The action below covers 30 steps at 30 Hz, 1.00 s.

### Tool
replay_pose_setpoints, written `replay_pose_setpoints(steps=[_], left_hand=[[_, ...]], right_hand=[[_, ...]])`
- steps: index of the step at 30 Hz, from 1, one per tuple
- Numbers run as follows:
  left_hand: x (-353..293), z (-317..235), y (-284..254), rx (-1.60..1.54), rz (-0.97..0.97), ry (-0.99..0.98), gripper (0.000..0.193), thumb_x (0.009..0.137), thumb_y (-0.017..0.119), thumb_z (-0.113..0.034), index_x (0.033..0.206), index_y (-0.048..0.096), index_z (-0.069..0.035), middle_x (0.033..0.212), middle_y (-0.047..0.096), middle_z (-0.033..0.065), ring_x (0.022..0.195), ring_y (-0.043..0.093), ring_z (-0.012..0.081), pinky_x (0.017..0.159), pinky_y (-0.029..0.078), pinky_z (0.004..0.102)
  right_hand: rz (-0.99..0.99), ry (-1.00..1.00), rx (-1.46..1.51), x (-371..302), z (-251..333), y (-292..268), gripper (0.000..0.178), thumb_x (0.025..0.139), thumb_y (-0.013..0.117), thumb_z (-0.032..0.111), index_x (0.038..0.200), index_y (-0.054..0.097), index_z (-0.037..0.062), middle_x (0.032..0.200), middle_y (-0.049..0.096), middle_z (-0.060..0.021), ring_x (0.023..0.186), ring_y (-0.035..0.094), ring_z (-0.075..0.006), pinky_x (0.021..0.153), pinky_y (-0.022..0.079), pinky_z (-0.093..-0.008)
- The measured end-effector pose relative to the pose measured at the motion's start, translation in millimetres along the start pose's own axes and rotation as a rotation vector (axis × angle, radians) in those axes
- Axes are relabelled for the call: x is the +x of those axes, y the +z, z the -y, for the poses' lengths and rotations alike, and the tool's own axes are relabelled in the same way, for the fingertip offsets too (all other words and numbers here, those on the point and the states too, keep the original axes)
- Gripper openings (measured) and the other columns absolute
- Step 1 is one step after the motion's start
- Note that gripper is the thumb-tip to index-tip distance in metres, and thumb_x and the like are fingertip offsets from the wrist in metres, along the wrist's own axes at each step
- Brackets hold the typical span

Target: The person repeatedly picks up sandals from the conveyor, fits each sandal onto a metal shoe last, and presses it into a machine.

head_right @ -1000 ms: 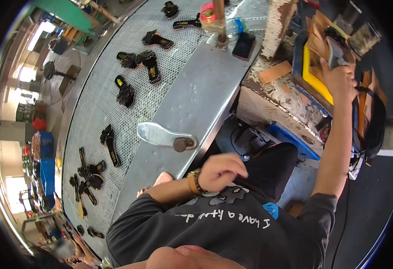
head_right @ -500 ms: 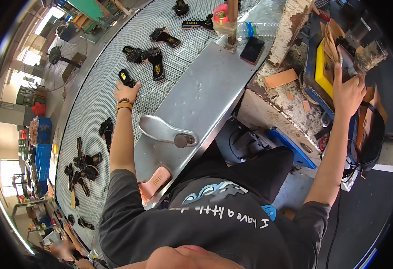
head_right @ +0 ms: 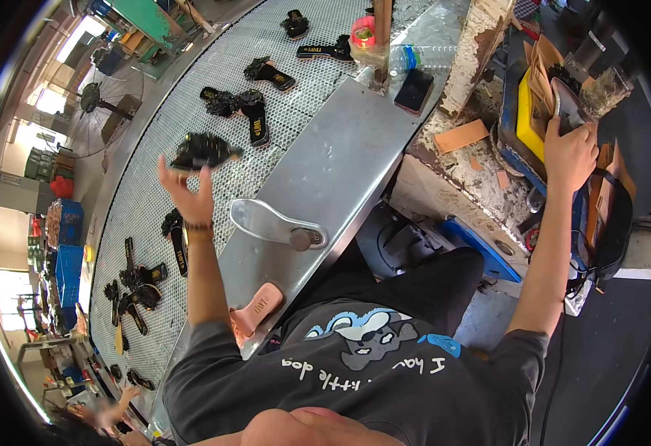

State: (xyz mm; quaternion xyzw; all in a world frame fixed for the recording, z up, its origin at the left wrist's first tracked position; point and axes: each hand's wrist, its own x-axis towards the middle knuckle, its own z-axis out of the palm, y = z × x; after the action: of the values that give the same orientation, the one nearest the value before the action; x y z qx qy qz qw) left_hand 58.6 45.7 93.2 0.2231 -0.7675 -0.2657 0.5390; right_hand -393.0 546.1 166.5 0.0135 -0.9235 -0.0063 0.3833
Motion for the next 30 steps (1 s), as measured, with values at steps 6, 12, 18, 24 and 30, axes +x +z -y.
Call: replay_pose_setpoints(steps=[6,12,18,24,30], left_hand=[[-102.5,-149.4,18.5,-1.536,0.284,-0.82,0.092,0.089,0.054,-0.047,0.164,0.022,-0.005,0.139,0.058,0.0273,0.124,0.062,0.0446,0.104,0.053,0.0558],[-171.5,-231.6,44.6,-1.73,1.167,-1.566,0.083,0.102,0.045,-0.062,0.152,0.044,0.003,0.135,0.063,0.0251,0.117,0.067,0.0368,0.101,0.054,0.0497],[-158.0,-233.8,43.5,-1.508,1.275,-1.134,0.056,0.108,0.057,-0.036,0.151,0.045,-0.001,0.127,0.069,0.0195,0.096,0.074,0.0234,0.089,0.059,0.0379],[-167.5,-216.4,78.7,-1.342,0.857,-1.548,0.05,0.112,0.05,-0.033,0.154,0.044,-0.007,0.135,0.066,0.0183,0.112,0.071,0.0287,0.096,0.059,0.0433],[-127.8,-123.6,53.8,-0.979,0.598,-1.077,0.048,0.111,0.047,-0.038,0.142,0.052,-0.002,0.141,0.062,0.0178,0.128,0.062,0.0314,0.108,0.053,0.0521]], right_hand=[[0.239,0.486,0.18,55.1,-19.4,26.3,0.083,0.079,0.068,0.064,0.142,0.065,0.0096,0.147,0.058,-0.0201,0.136,0.05,-0.0467,0.116,0.039,-0.0527],[0.082,0.441,0.185,49.4,-7.9,42.6,0.077,0.082,0.065,0.059,0.136,0.068,0.0055,0.144,0.058,-0.0281,0.133,0.051,-0.0483,0.115,0.04,-0.0536],[-0.105,0.492,0.994,12.8,-15.6,35.6,0.054,0.077,0.084,0.019,0.127,0.072,-0.0001,0.116,0.075,-0.015,0.101,0.07,-0.0222,0.09,0.052,-0.0354],[0.272,0.707,1.872,-171.3,101.3,-127.2,0.02,0.077,0.064,-0.003,0.096,0.071,-0.0012,0.106,0.073,-0.0117,0.087,0.068,-0.0232,0.077,0.058,-0.0386],[1.271,-0.048,2.023,-248.4,122.9,-153.3,0.02,0.079,0.071,-0.006,0.095,0.063,0.0011,0.117,0.073,-0.0138,0.123,0.066,-0.0264,0.104,0.049,-0.0371]])
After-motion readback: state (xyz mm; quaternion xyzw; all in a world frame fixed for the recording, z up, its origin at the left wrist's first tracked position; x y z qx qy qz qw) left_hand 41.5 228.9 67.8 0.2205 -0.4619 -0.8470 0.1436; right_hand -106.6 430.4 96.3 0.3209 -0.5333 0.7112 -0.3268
